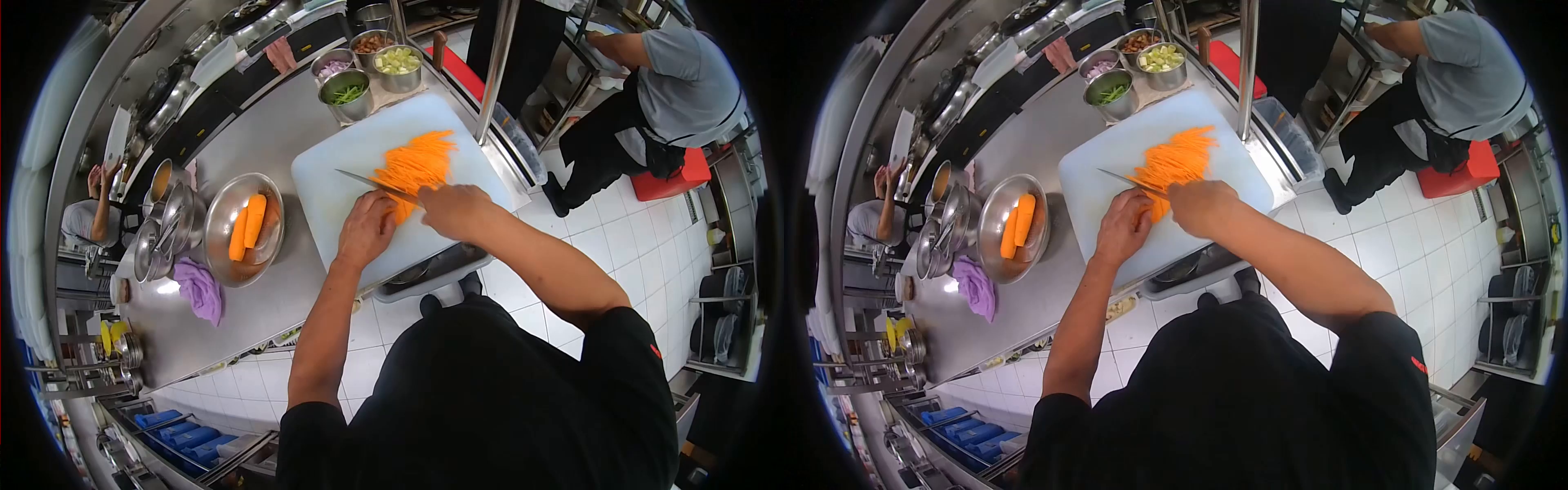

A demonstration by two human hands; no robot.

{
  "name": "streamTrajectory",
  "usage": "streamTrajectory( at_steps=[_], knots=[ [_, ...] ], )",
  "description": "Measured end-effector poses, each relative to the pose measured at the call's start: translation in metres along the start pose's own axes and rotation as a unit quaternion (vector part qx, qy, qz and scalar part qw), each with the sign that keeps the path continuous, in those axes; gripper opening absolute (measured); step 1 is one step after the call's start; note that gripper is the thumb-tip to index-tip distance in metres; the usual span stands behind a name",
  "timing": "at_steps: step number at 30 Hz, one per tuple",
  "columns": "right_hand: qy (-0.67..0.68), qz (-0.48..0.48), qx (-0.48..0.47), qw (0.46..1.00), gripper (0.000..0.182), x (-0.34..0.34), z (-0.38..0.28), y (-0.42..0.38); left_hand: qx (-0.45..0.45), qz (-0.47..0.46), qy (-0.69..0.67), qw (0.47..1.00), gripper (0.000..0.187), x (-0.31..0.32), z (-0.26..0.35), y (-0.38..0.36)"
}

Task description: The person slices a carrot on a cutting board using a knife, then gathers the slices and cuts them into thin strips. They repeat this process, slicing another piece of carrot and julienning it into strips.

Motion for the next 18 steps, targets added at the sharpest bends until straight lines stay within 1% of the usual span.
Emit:
streamTrajectory(
  at_steps=[3, 6, 9, 11, 12, 14, 16, 17, 18],
  knots=[
    [0.012, 0.003, 0.025, 1.0, 0.031, 0.016, 0.006, -0.014, 0.003, 0.002, 0.007, 1.0, 0.029, -0.001, -0.001, 0.001],
    [0.03, 0.036, 0.012, 0.999, 0.031, 0.045, 0.014, 0.005, 0.005, 0.005, 0.014, 1.0, 0.029, -0.002, 0.001, 0.001],
    [0.001, 0.041, -0.004, 0.999, 0.033, 0.02, 0.004, 0.016, -0.004, 0.004, 0.015, 1.0, 0.028, 0.0, 0.003, -0.001],
    [-0.002, 0.029, -0.007, 1.0, 0.035, 0.01, 0.006, 0.006, -0.017, 0.018, 0.011, 1.0, 0.027, -0.001, 0.004, 0.0],
    [-0.003, 0.021, -0.011, 1.0, 0.037, 0.01, 0.005, 0.002, -0.007, 0.013, 0.008, 1.0, 0.027, -0.001, 0.003, -0.001],
    [0.009, 0.03, -0.005, 1.0, 0.037, 0.025, 0.01, -0.005, 0.011, 0.006, 0.001, 1.0, 0.026, -0.001, 0.0, 0.001],
    [0.027, 0.044, 0.008, 0.999, 0.036, 0.044, 0.012, 0.001, 0.009, 0.017, 0.004, 1.0, 0.026, -0.002, -0.001, 0.004],
    [0.03, 0.051, 0.003, 0.998, 0.033, 0.052, 0.013, 0.005, 0.006, 0.016, 0.004, 1.0, 0.026, -0.001, 0.002, 0.001],
    [0.029, 0.065, -0.004, 0.997, 0.03, 0.047, 0.01, 0.012, 0.005, 0.021, 0.01, 1.0, 0.027, -0.002, 0.001, 0.004]
  ],
)
Point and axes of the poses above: each hand's wrist, its own y-axis towards the middle knuckle, its own x-axis out of the palm, z = x × y, the point moved 2 cm from there along y, towards the middle knuckle, and after that the axes turned 1 degree about x, right-handed, at the moved point
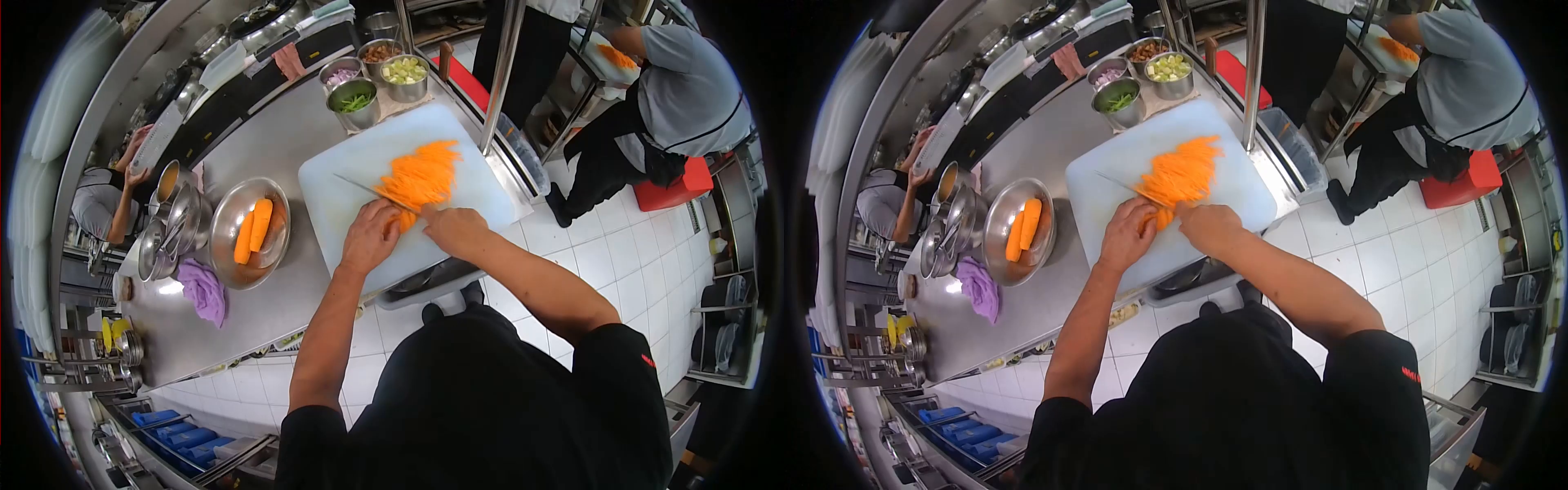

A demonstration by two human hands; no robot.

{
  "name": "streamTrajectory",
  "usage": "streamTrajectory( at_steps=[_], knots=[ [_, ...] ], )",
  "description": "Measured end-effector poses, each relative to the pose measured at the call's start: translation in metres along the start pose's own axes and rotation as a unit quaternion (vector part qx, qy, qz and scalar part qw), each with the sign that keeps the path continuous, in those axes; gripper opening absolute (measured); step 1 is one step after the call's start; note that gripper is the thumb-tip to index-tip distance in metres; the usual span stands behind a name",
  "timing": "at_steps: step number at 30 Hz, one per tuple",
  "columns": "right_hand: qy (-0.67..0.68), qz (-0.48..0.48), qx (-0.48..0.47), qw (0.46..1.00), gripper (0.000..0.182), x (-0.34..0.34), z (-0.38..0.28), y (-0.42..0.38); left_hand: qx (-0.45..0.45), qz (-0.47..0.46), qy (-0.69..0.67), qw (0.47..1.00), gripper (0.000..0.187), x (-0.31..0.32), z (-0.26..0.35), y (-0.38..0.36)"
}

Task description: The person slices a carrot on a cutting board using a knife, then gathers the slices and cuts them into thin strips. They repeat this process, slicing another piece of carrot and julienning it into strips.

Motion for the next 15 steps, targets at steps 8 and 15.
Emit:
streamTrajectory(
  at_steps=[8, 15],
  knots=[
    [-0.009, -0.033, 0.012, 0.999, 0.034, -0.022, -0.003, -0.017, 0.032, -0.001, 0.007, 0.999, 0.028, -0.001, 0.002, -0.002],
    [-0.013, -0.031, 0.002, 0.999, 0.03, -0.03, -0.013, 0.0, -0.007, 0.01, 0.005, 1.0, 0.026, 0.001, 0.003, 0.0]
  ],
)
Point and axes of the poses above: each hand's wrist, its own y-axis towards the middle knuckle, its own x-axis out of the palm, z = x × y, the point moved 2 cm from there along y, towards the middle knuckle, and after that the axes turned 1 degree about x, right-handed, at the moved point
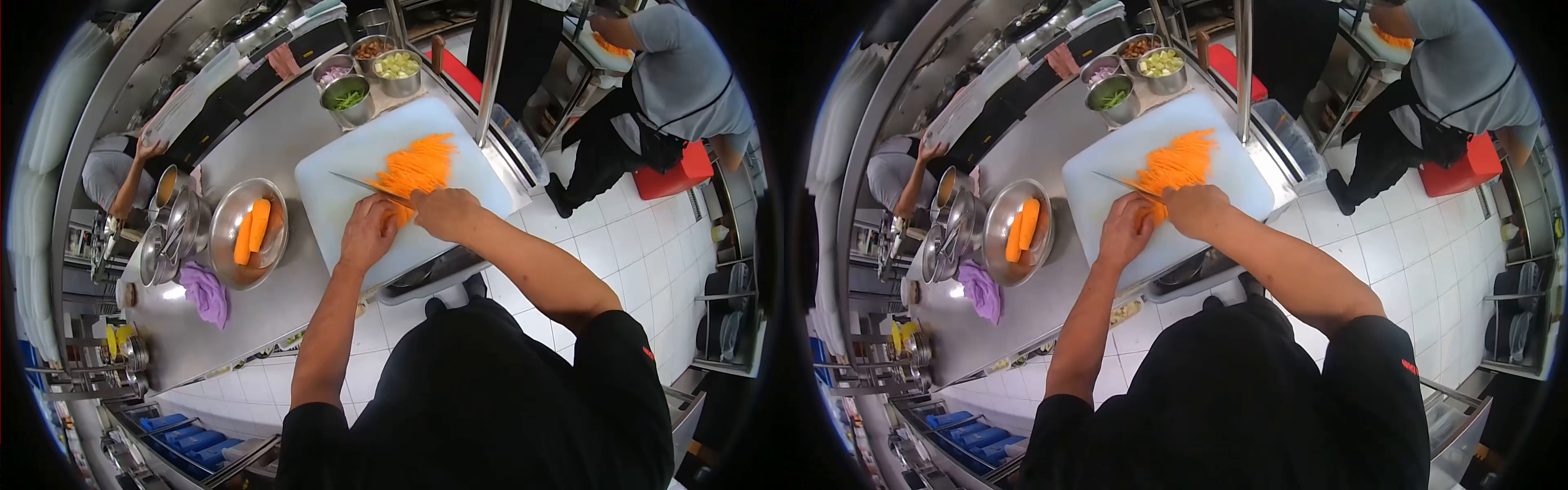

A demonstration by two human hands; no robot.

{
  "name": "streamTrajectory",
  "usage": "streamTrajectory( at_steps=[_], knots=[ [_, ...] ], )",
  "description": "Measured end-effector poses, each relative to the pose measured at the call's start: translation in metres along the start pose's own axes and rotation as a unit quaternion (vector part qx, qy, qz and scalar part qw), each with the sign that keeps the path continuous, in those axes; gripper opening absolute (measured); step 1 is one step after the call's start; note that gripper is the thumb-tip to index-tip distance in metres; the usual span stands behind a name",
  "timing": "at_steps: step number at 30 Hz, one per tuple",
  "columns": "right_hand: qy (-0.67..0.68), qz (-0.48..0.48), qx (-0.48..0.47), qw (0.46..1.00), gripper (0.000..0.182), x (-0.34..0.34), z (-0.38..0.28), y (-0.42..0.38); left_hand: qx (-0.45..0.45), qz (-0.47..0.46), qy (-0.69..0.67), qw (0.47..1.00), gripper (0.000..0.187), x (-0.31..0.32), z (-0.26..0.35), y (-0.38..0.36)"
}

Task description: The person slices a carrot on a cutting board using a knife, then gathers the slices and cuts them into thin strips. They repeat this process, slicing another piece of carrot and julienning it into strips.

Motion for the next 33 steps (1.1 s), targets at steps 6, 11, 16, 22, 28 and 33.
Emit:
streamTrajectory(
  at_steps=[6, 11, 16, 22, 28, 33],
  knots=[
    [0.016, -0.002, 0.011, 1.0, 0.028, 0.022, 0.008, -0.01, 0.014, 0.006, -0.004, 1.0, 0.024, -0.001, -0.005, -0.007],
    [0.0, -0.001, 0.004, 1.0, 0.03, 0.006, 0.0, 0.004, 0.054, 0.013, 0.052, 0.997, 0.023, -0.003, -0.002, -0.004],
    [0.005, -0.016, 0.01, 1.0, 0.039, 0.012, 0.008, -0.018, 0.019, 0.011, 0.011, 1.0, 0.022, 0.002, -0.008, -0.005],
    [-0.008, 0.01, -0.003, 1.0, 0.029, 0.019, -0.003, 0.009, -0.007, 0.017, -0.001, 1.0, 0.022, -0.003, 0.001, -0.009],
    [0.004, -0.021, 0.013, 1.0, 0.032, 0.017, 0.002, -0.014, -0.001, 0.03, -0.002, 1.0, 0.019, -0.001, -0.007, -0.009],
    [-0.01, -0.004, 0.013, 1.0, 0.032, 0.023, -0.007, 0.006, 0.014, 0.023, 0.016, 1.0, 0.019, -0.002, -0.003, -0.012]
  ],
)
Point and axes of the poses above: each hand's wrist, its own y-axis towards the middle knuckle, its own x-axis out of the palm, z = x × y, the point moved 2 cm from there along y, towards the middle knuckle, and after that the axes turned 1 degree about x, right-handed, at the moved point
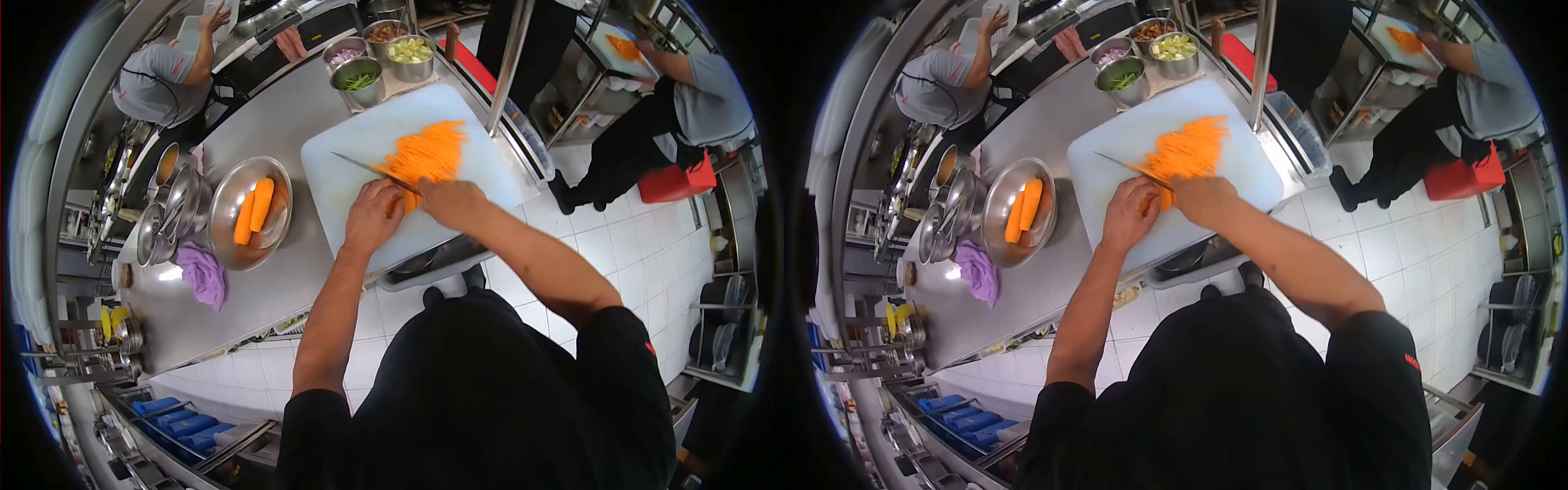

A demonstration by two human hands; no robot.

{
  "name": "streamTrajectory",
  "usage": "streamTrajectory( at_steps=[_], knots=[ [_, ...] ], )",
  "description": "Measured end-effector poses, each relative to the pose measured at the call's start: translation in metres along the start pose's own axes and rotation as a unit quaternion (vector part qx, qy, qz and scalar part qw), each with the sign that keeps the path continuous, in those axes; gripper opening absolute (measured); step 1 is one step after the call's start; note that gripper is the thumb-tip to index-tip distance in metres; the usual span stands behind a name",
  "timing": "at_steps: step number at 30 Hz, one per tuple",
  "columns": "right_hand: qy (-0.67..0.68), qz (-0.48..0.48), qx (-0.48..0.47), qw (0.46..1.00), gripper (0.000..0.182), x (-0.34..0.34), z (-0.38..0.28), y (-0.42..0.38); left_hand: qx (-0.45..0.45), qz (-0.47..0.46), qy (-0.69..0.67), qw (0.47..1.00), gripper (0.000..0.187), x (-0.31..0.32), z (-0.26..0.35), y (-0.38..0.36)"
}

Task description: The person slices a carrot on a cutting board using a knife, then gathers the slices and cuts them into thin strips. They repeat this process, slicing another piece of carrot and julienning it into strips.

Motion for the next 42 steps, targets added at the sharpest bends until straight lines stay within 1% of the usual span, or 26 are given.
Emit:
streamTrajectory(
  at_steps=[2, 4, 5, 8, 11, 14, 15, 17, 20, 23, 26, 29, 32, 35, 38, 41, 42],
  knots=[
    [-0.01, -0.01, -0.008, 1.0, 0.032, -0.026, -0.002, -0.001, 0.02, 0.008, 0.019, 1.0, 0.019, 0.0, 0.0, 0.006],
    [-0.005, -0.009, -0.013, 1.0, 0.031, -0.032, 0.002, -0.024, 0.008, 0.011, 0.001, 1.0, 0.018, 0.002, -0.001, 0.005],
    [-0.002, -0.009, -0.017, 1.0, 0.03, -0.031, 0.003, -0.031, 0.001, 0.013, -0.007, 1.0, 0.018, 0.003, -0.003, 0.004],
    [0.03, -0.017, 0.025, 0.999, 0.031, 0.009, 0.013, -0.013, -0.012, 0.003, -0.009, 1.0, 0.017, 0.002, -0.003, 0.003],
    [0.019, -0.011, 0.03, 0.999, 0.032, -0.004, -0.002, 0.0, -0.016, 0.009, -0.003, 1.0, 0.018, 0.0, 0.001, 0.003],
    [-0.006, -0.015, -0.014, 1.0, 0.031, -0.033, -0.006, -0.011, -0.04, 0.017, 0.002, 0.999, 0.019, 0.0, 0.003, 0.003],
    [-0.003, -0.024, -0.004, 1.0, 0.03, -0.034, -0.005, -0.018, -0.033, 0.016, -0.002, 0.999, 0.019, 0.001, 0.002, 0.002],
    [0.0, -0.039, 0.012, 0.999, 0.03, -0.032, 0.0, -0.033, -0.018, 0.017, -0.009, 1.0, 0.018, 0.0, 0.0, 0.003],
    [0.047, -0.016, 0.026, 0.998, 0.032, 0.006, 0.009, -0.014, -0.027, 0.003, -0.007, 1.0, 0.018, 0.001, -0.002, 0.002],
    [0.014, 0.001, 0.02, 1.0, 0.034, -0.005, -0.002, 0.0, -0.027, 0.004, -0.002, 1.0, 0.02, 0.002, -0.003, 0.001],
    [-0.009, -0.023, -0.015, 1.0, 0.033, -0.033, -0.004, -0.011, -0.021, 0.008, -0.001, 1.0, 0.019, 0.004, -0.004, 0.001],
    [0.014, -0.017, -0.003, 1.0, 0.035, -0.019, 0.009, -0.031, -0.012, 0.015, -0.015, 1.0, 0.021, 0.0, -0.002, 0.002],
    [0.042, -0.007, 0.023, 0.999, 0.033, 0.011, 0.011, -0.014, -0.018, 0.008, -0.01, 1.0, 0.022, 0.001, -0.004, 0.002],
    [0.015, -0.009, 0.018, 1.0, 0.033, -0.008, 0.0, -0.003, -0.031, 0.012, -0.015, 0.999, 0.02, 0.002, -0.001, 0.002],
    [-0.011, -0.025, -0.023, 0.999, 0.032, -0.03, -0.002, -0.014, -0.01, 0.034, 0.004, 0.999, 0.021, 0.004, -0.003, 0.003],
    [-0.001, -0.018, 0.001, 1.0, 0.033, -0.018, 0.006, -0.031, -0.014, 0.013, -0.014, 1.0, 0.02, 0.0, -0.002, 0.003],
    [0.018, -0.007, 0.001, 1.0, 0.033, -0.01, 0.007, -0.025, -0.014, 0.018, -0.012, 1.0, 0.021, 0.0, -0.004, 0.003]
  ],
)
Point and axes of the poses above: each hand's wrist, its own y-axis towards the middle knuckle, its own x-axis out of the palm, z = x × y, the point moved 2 cm from there along y, towards the middle knuckle, and after that the axes turned 1 degree about x, right-handed, at the moved point
